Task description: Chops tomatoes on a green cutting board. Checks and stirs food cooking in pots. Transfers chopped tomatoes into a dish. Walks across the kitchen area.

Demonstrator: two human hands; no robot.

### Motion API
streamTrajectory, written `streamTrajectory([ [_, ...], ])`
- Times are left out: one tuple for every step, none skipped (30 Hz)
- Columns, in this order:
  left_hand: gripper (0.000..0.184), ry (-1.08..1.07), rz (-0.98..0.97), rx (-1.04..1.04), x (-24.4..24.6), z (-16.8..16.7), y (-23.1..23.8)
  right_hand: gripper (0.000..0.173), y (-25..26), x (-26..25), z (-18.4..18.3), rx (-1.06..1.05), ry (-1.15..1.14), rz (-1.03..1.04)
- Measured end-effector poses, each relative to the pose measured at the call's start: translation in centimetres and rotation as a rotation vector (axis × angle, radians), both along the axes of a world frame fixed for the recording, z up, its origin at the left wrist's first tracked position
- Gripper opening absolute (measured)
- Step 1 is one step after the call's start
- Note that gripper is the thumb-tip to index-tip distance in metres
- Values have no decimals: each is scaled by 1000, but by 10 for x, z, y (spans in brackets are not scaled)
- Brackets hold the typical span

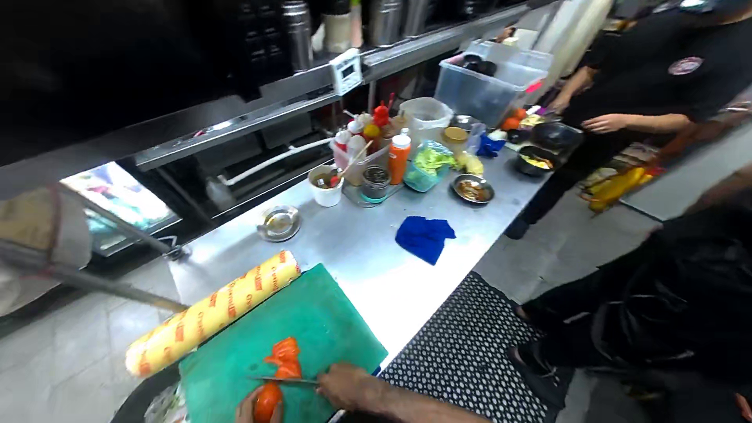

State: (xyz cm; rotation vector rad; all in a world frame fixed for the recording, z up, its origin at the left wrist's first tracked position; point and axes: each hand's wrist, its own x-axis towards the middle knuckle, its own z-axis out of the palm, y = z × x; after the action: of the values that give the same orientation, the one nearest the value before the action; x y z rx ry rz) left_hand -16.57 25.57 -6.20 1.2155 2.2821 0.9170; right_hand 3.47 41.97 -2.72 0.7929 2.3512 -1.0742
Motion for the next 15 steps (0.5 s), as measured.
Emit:
streamTrajectory([
  [59,38,6,-1,1,-3,1,38,-4,-1,2,9,-14,-18],
  [56,90,16,22,2,-7,-2,38,-10,-3,5,17,-29,-39],
  [54,140,33,46,3,-9,-4,38,-16,-8,8,25,-45,-52],
  [51,173,49,62,1,-10,-7,40,-22,-15,13,29,-66,-64],
  [48,173,63,57,0,-9,-11,42,-27,-22,17,38,-84,-72],
  [43,157,66,35,-2,-6,-15,45,-32,-31,20,49,-102,-71],
  [37,147,57,15,-5,-4,-16,48,-36,-39,24,57,-119,-68],
  [32,141,40,0,-8,-4,-16,50,-39,-47,26,67,-129,-59],
  [29,123,19,-25,-11,-2,-16,49,-42,-54,28,81,-143,-46],
  [28,104,1,-46,-13,0,-16,47,-46,-61,32,99,-162,-28],
  [26,92,-13,-59,-15,2,-14,43,-49,-65,39,119,-184,-9],
  [25,85,-24,-63,-15,3,-13,39,-51,-69,50,130,-218,16],
  [25,83,-27,-70,-14,3,-12,38,-52,-72,63,141,-260,45],
  [24,90,-23,-59,-13,2,-12,39,-53,-75,75,155,-302,74],
  [24,96,-18,-49,-13,1,-12,43,-55,-77,86,166,-345,91],
])
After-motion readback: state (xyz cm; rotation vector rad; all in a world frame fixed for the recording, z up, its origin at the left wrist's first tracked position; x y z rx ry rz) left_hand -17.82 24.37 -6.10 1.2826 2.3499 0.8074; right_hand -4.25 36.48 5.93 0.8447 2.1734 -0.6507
